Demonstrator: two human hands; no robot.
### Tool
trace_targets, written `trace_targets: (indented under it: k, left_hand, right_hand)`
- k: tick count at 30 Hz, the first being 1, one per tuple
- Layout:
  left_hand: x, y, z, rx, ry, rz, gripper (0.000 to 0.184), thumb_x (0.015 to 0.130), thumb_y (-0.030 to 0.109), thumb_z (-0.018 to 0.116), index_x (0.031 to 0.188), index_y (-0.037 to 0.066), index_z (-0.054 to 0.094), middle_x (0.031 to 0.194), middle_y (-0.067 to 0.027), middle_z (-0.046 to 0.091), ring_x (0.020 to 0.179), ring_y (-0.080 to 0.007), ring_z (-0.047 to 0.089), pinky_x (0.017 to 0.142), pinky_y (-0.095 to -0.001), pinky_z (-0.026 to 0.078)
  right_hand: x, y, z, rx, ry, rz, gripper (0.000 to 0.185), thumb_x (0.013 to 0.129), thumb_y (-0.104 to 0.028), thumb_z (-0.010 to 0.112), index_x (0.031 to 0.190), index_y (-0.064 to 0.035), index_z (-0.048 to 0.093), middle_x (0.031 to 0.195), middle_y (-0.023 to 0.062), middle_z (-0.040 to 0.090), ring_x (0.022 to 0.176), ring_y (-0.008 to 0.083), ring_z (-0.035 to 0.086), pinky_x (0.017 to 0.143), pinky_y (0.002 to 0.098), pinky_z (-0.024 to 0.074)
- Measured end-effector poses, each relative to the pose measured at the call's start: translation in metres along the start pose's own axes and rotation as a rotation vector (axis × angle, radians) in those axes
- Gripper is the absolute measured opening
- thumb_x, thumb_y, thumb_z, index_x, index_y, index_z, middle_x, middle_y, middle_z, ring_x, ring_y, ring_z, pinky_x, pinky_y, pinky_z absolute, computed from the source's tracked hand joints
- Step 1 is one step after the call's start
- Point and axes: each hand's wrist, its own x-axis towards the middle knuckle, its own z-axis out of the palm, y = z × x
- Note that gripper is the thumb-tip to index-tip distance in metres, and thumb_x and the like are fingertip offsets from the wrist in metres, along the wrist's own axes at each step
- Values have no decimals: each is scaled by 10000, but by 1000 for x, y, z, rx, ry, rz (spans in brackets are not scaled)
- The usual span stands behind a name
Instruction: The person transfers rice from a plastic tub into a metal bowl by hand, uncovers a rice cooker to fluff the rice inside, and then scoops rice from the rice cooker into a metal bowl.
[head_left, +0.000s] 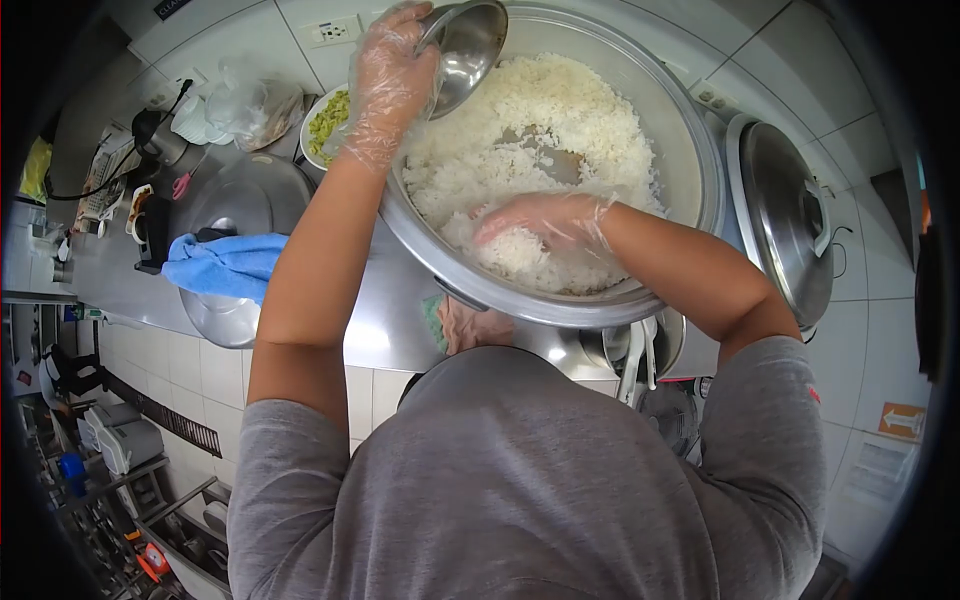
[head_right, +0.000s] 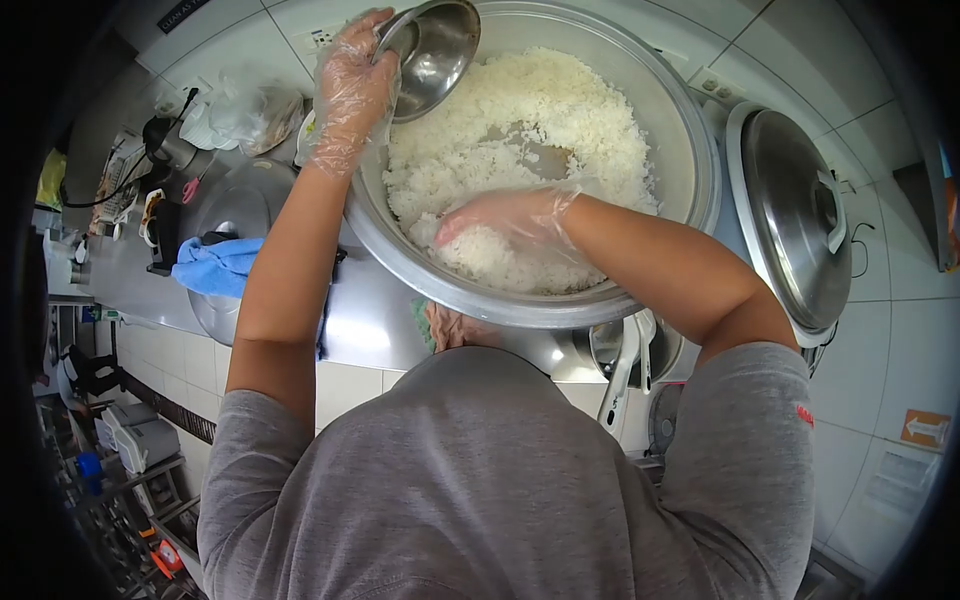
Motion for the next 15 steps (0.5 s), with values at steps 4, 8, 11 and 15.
trace_targets:
  k: [4,8,11,15]
  left_hand:
    - [-1,-27,13,-18,11,48,313,713,-26,567,1011,13,655,1128,-62,639,855,-115,582,798,-218,437]
    - [-6,-9,-1,-482,-8,-483,413,692,-39,537,1088,17,637,852,-63,622,727,-124,568,684,-232,448]
    - [-18,-5,2,-760,-4,-869,448,648,-57,540,1075,19,650,771,-23,571,639,-134,514,588,-248,414]
    - [-29,10,13,-955,47,-1254,703,636,-59,532,1330,-41,419,751,-78,567,797,-211,529,720,-253,404]
  right_hand:
    - [10,35,-38,-301,-82,-324,745,715,-436,696,1316,-70,452,1438,154,336,1349,301,282,1121,492,185]
    - [-45,-17,-19,462,173,-130,727,741,-478,678,1306,-75,460,1373,126,442,1250,269,447,1096,467,288]
    - [-66,-44,-33,534,307,-372,701,799,-503,623,1324,-73,445,1317,151,502,1185,274,515,1025,426,397]
    - [-74,-76,-28,-63,655,-398,719,829,-545,582,1344,-65,437,1314,152,509,1215,260,492,1025,423,392]
